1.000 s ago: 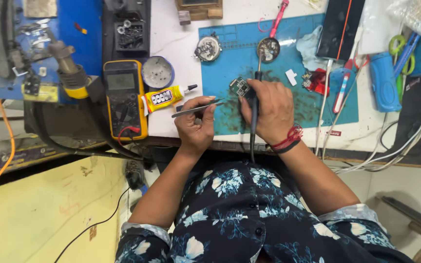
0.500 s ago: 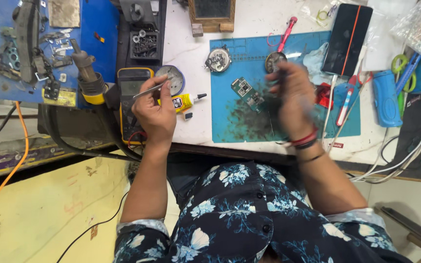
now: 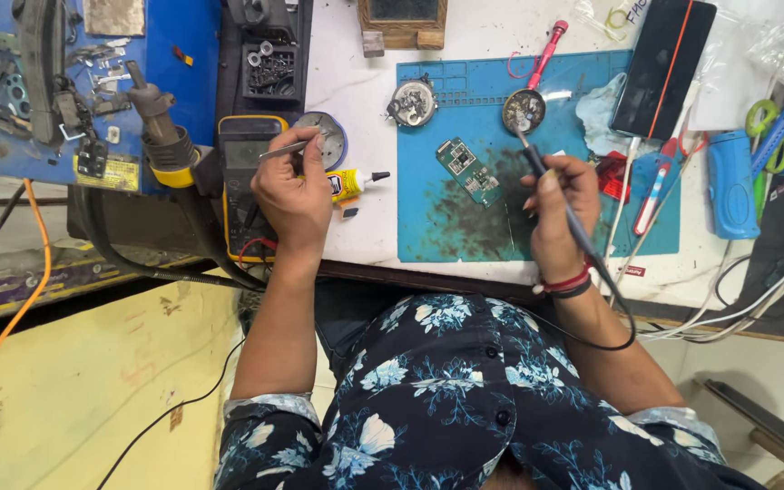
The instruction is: The person solders components on a green circuit board at a repair workbench, holding the board with tweezers in one hand and a soldering iron in the other, repositioning the board and touching various points on it with the iron throughout the episode.
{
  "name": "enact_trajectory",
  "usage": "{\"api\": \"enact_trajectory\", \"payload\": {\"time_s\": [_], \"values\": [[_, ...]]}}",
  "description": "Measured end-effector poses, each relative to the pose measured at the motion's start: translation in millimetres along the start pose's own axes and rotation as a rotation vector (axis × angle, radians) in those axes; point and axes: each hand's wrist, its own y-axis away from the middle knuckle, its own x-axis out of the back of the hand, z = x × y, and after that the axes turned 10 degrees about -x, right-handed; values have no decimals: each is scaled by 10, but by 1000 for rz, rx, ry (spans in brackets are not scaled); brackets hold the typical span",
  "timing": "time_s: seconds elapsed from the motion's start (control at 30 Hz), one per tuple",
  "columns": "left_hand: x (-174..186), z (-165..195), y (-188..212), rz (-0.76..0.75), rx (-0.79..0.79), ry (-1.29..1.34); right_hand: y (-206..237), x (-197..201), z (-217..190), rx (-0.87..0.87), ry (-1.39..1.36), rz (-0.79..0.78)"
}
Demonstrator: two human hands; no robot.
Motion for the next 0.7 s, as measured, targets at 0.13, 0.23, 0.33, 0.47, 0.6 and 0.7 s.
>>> {"api": "enact_trajectory", "payload": {"time_s": [0.13,0.23,0.33,0.47,0.6,0.7], "values": [[-16,-18,8,49,40,65,63,27,68,30,22,-17],[-11,-34,23,86,9,82,57,-2,47,51,54,-4],[4,-38,34,143,35,196,58,-35,2,84,179,38],[-33,46,127,187,55,368,41,-14,-43,87,316,88],[-234,196,331,74,73,532,-59,40,-83,-21,46,125],[-454,259,446,-10,171,616,-189,139,-209,-20,24,192]]}}
